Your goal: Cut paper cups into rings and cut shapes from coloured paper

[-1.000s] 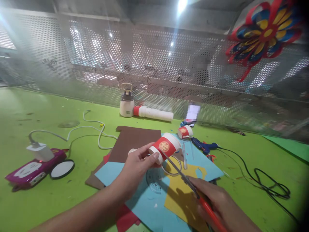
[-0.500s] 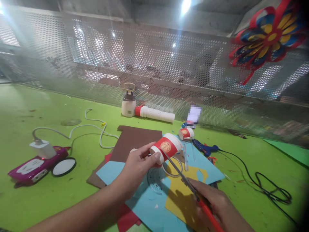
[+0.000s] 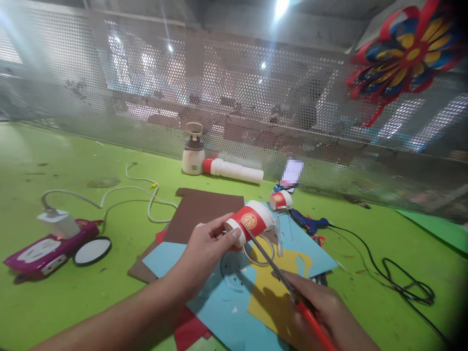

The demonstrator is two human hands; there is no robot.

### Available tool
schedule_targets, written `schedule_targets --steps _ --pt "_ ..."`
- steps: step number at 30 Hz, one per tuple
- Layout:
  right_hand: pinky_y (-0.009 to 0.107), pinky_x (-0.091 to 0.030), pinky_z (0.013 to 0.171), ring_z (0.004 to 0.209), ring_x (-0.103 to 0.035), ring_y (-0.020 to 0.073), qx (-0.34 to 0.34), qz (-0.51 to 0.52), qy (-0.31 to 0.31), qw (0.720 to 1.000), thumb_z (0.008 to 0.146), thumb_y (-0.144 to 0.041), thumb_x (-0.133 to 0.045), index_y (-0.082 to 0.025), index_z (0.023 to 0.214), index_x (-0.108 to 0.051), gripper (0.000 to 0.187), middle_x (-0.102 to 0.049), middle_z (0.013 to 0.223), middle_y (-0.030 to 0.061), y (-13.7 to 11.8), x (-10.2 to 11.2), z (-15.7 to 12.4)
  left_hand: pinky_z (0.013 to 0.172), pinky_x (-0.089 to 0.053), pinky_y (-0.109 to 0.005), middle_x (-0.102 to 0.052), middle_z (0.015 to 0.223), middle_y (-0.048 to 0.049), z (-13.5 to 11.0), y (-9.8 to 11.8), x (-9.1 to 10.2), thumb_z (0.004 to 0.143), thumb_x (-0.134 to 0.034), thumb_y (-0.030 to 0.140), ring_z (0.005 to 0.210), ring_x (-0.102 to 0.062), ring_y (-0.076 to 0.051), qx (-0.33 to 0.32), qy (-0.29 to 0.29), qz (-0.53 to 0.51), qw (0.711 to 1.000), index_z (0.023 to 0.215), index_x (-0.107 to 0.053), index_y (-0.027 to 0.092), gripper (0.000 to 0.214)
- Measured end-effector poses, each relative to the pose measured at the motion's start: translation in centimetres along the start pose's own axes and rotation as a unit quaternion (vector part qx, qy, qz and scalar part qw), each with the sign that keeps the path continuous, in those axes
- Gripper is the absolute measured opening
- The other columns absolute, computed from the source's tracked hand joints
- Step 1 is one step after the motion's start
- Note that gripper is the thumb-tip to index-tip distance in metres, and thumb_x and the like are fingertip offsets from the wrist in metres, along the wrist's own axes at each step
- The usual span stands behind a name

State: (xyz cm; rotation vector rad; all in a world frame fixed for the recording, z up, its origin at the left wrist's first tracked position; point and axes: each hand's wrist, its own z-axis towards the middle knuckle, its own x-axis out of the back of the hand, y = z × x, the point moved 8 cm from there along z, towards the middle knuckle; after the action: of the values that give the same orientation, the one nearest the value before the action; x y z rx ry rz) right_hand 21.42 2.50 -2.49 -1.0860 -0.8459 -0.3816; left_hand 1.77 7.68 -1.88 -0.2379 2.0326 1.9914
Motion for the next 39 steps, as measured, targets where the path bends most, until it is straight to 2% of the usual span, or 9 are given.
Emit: schedule_targets --steps 5,8,12,14,18,25,30,35,39 --pt "0.023 -0.044 0.056 0.063 -0.060 0.0160 0.009 -0.050 0.005 0.999 0.072 -0.006 -0.049 -0.021 0.114 -0.067 0.048 -0.067 0.075 -0.0006 0.0 0.2 0.0 0.082 -0.053 -0.041 -0.069 0.103 -0.0165 0.0 0.0 0.0 0.074 -0.075 0.035 0.092 -0.064 -0.027 0.013 -0.018 -0.022 1.000 0.131 -0.057 0.008 0.066" --pt "0.025 -0.045 0.058 0.065 -0.060 0.0172 0.010 -0.062 -0.015 0.998 0.080 -0.015 -0.049 -0.019 0.118 -0.066 0.042 -0.067 0.075 0.0012 -0.3 0.8 0.2 0.080 -0.053 -0.038 -0.067 0.113 -0.0174 0.1 0.1 0.1 0.081 -0.070 0.034 0.095 -0.064 -0.026 0.044 -0.035 -0.067 0.996 0.130 -0.057 0.011 0.056" --pt "0.028 -0.049 0.067 0.071 -0.061 0.0188 -0.001 -0.065 -0.075 0.995 0.085 -0.019 -0.049 -0.020 0.123 -0.062 0.041 -0.068 0.081 0.0029 -0.5 1.0 0.2 0.077 -0.054 -0.035 -0.069 0.110 -0.0177 0.3 -0.3 -0.1 0.083 -0.067 0.026 0.088 -0.066 -0.023 0.104 -0.079 -0.105 0.986 0.124 -0.061 0.010 0.045" --pt "0.028 -0.049 0.068 0.073 -0.062 0.0191 -0.003 -0.068 -0.075 0.995 0.082 -0.015 -0.050 -0.020 0.124 -0.061 0.043 -0.068 0.084 0.0029 -0.4 1.1 0.2 0.079 -0.054 -0.035 -0.069 0.110 -0.0178 0.3 -0.3 -0.3 0.083 -0.068 0.023 0.090 -0.067 -0.023 0.112 -0.098 -0.112 0.982 0.122 -0.063 0.010 0.042" --pt "0.028 -0.048 0.067 0.073 -0.062 0.0193 0.010 -0.057 -0.076 0.995 0.081 -0.014 -0.049 -0.021 0.127 -0.059 0.047 -0.068 0.083 0.0020 -0.5 1.0 0.3 0.082 -0.053 -0.037 -0.069 0.112 -0.0176 0.3 -0.2 -0.4 0.085 -0.066 0.023 0.092 -0.066 -0.023 0.104 -0.097 -0.113 0.983 0.123 -0.063 0.010 0.040" --pt "0.030 -0.048 0.073 0.080 -0.064 0.0206 -0.022 -0.054 -0.088 0.994 0.085 -0.015 -0.047 -0.020 0.127 -0.060 0.044 -0.070 0.091 0.0040 -0.7 0.9 0.3 0.082 -0.053 -0.035 -0.069 0.111 -0.0179 0.2 -0.4 -0.5 0.086 -0.065 0.023 0.091 -0.065 -0.022 0.095 -0.093 -0.126 0.983 0.120 -0.066 0.009 0.037" --pt "0.031 -0.050 0.071 0.079 -0.065 0.0216 -0.012 -0.060 -0.083 0.995 0.084 -0.015 -0.048 -0.022 0.126 -0.061 0.045 -0.071 0.089 0.0039 -0.6 0.7 0.3 0.082 -0.052 -0.035 -0.070 0.111 -0.0163 0.4 -0.2 -0.3 0.086 -0.065 0.025 0.091 -0.065 -0.021 0.083 -0.089 -0.111 0.986 0.120 -0.066 0.012 0.037" --pt "0.036 -0.051 0.081 0.095 -0.065 0.0264 -0.024 -0.042 -0.094 0.994 0.083 -0.016 -0.050 -0.022 0.123 -0.063 0.042 -0.071 0.101 0.0068 0.0 0.9 0.8 0.082 -0.052 -0.036 -0.070 0.113 -0.0152 0.6 0.4 0.3 0.080 -0.072 0.026 0.094 -0.065 -0.023 0.049 -0.063 -0.074 0.994 0.120 -0.066 0.014 0.041" --pt "0.033 -0.052 0.076 0.087 -0.066 0.0249 0.005 -0.012 -0.087 0.996 0.077 -0.013 -0.051 -0.022 0.125 -0.062 0.050 -0.071 0.101 0.0065 -0.2 1.3 0.9 0.082 -0.051 -0.034 -0.070 0.114 -0.0143 0.5 0.8 0.3 0.078 -0.074 0.028 0.094 -0.065 -0.023 0.039 -0.059 -0.062 0.996 0.120 -0.066 0.016 0.043"
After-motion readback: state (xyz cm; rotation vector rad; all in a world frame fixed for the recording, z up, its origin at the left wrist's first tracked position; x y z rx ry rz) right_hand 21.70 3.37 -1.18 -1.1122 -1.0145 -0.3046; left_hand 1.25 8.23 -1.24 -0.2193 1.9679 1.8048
